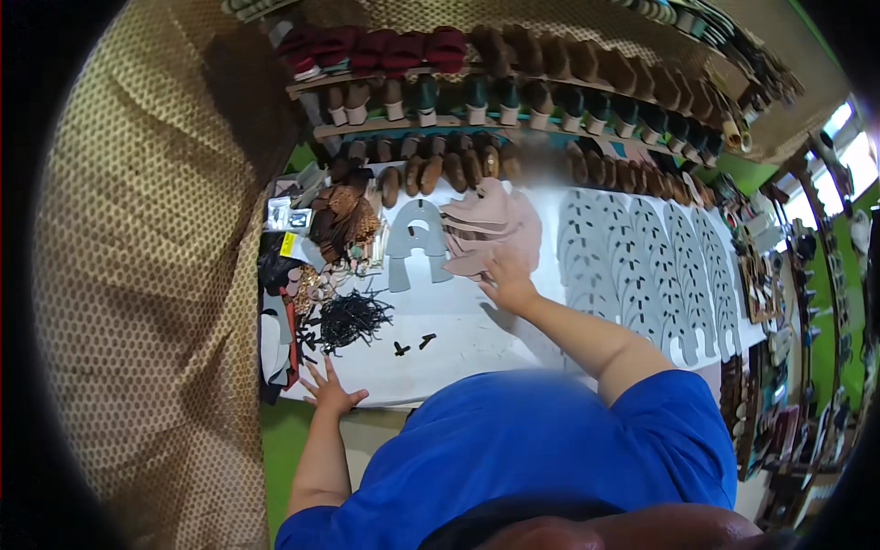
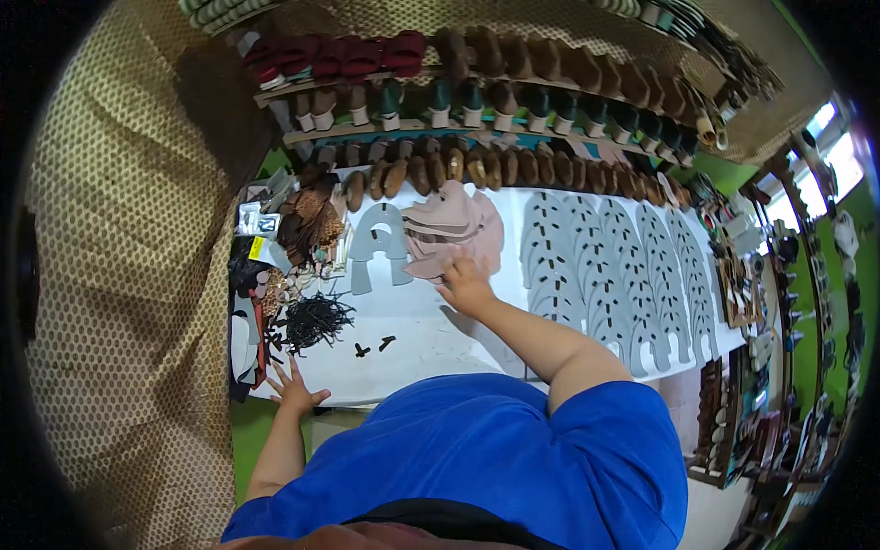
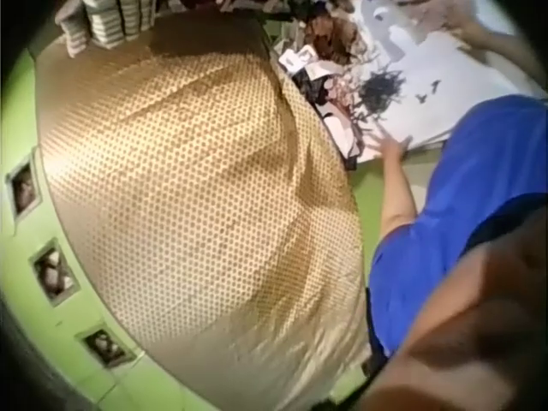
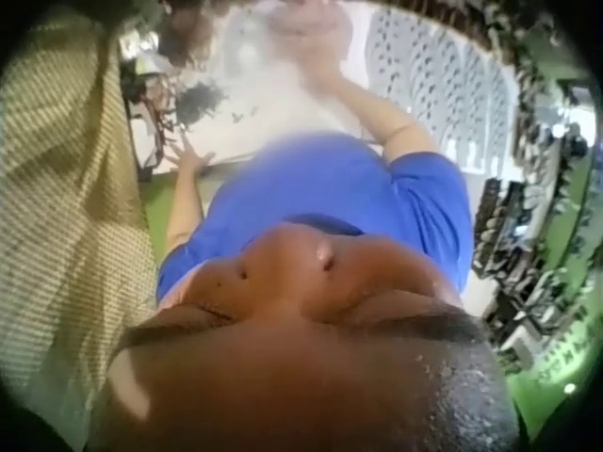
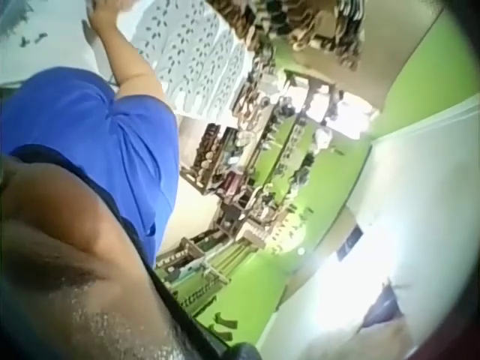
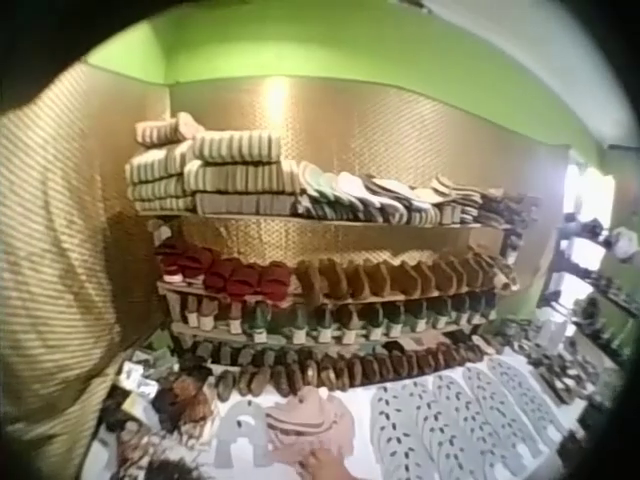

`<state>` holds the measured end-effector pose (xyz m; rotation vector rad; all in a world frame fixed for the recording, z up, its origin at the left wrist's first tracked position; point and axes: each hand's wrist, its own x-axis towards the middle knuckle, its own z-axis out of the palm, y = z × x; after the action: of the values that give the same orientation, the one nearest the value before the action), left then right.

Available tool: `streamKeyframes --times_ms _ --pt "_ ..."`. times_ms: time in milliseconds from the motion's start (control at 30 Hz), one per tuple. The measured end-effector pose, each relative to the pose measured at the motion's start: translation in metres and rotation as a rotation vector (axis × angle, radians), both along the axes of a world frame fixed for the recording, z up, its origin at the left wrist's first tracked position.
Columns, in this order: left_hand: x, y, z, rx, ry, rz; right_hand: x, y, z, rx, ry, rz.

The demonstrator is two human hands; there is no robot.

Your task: Placing small black eyelets or components into pre-cut holes on a beige shoe upper material.

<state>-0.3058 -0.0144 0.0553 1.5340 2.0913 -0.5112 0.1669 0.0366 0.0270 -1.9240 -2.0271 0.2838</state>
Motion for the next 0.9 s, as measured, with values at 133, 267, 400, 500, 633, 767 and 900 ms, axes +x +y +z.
streamKeyframes --times_ms 133,267,400,500,633,767,900 --pt "-0.008 0.004 -0.004 -0.017 -0.044 -0.001 -0.054 0.087 0.016 0.186 -0.109 0.133" --pt "-0.009 0.004 -0.002 -0.008 -0.044 0.011 -0.083 0.165 0.015 0.205 -0.197 0.131" --pt "-0.007 0.003 0.0 -0.018 -0.02 0.008 -0.102 0.223 0.022 -0.069 -0.282 0.022" --pt "-0.009 0.005 -0.004 -0.007 -0.014 -0.006 -0.102 0.245 0.008 -0.133 -0.309 -0.092" --pt "-0.01 0.005 -0.009 -0.007 -0.004 -0.002 -0.107 0.252 0.005 -0.203 -0.288 -0.218" --pt "-0.007 0.006 -0.008 -0.007 0.007 -0.003 -0.107 0.251 -0.001 -0.061 -0.183 -0.215" --pt "-0.007 0.006 -0.007 -0.011 0.005 0.0 -0.106 0.245 -0.004 -0.004 -0.118 -0.248"
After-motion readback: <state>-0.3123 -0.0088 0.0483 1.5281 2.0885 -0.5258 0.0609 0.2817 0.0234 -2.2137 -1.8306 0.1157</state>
